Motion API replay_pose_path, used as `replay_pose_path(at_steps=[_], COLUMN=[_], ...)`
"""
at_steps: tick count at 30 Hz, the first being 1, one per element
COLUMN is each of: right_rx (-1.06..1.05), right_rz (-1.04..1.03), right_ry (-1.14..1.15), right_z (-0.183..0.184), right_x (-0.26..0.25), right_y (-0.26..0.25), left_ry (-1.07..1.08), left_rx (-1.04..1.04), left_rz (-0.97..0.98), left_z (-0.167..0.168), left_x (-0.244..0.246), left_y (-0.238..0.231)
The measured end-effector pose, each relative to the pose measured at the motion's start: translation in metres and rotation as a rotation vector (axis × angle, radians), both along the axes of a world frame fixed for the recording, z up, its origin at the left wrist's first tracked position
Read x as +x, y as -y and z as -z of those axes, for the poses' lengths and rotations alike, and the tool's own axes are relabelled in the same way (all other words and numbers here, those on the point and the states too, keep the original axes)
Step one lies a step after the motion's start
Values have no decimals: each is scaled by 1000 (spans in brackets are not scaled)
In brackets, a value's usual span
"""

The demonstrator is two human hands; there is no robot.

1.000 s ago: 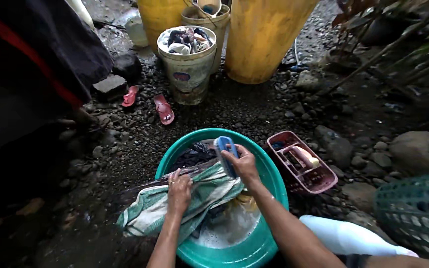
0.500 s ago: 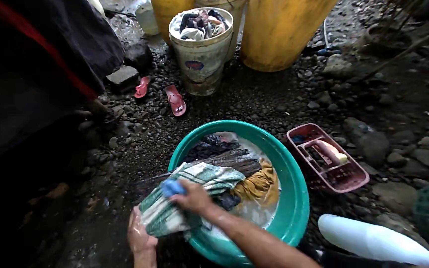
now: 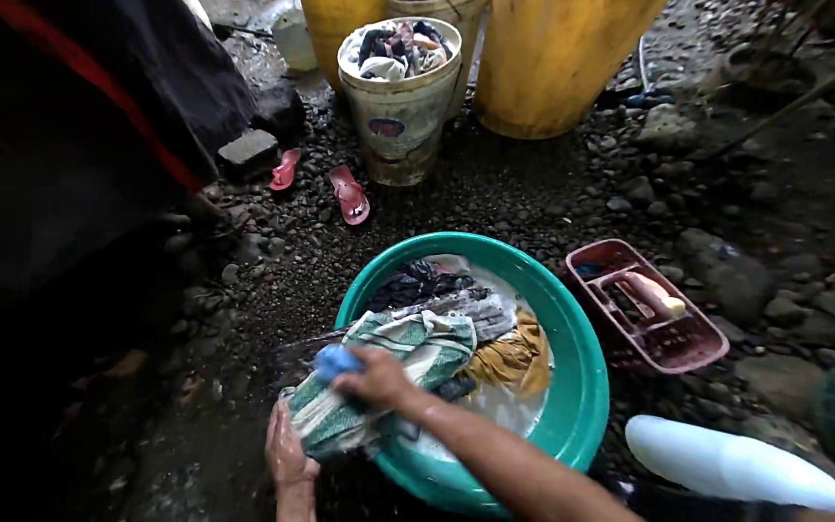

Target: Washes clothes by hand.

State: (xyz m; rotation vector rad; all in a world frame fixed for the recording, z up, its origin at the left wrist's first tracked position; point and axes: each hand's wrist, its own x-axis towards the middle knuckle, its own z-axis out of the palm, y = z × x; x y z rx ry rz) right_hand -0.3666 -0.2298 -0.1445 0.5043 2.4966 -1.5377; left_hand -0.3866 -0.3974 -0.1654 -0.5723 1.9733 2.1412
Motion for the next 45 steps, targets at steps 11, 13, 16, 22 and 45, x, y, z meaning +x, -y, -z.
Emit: replay_pose_path(at_steps=[11, 13, 16, 22, 45], right_rx=[-113, -91, 35, 295, 87], right_rz=[-83, -320, -64, 310, -419], right_ry=[-46, 6, 96, 321, 12], right_z=[-41, -46, -2, -7, -24], right_x=[-16, -46, -32, 11, -63], right_y=[23, 49, -30, -139, 0], left_ry=[-20, 12, 20, -11, 6], left_rx=[50, 127, 82, -25, -42], left_rz=[-36, -75, -61, -34, -73], left_z=[4, 8, 0, -4, 1], left_x=[3, 1, -3, -3, -4], left_y=[-2, 1, -5, -10, -5])
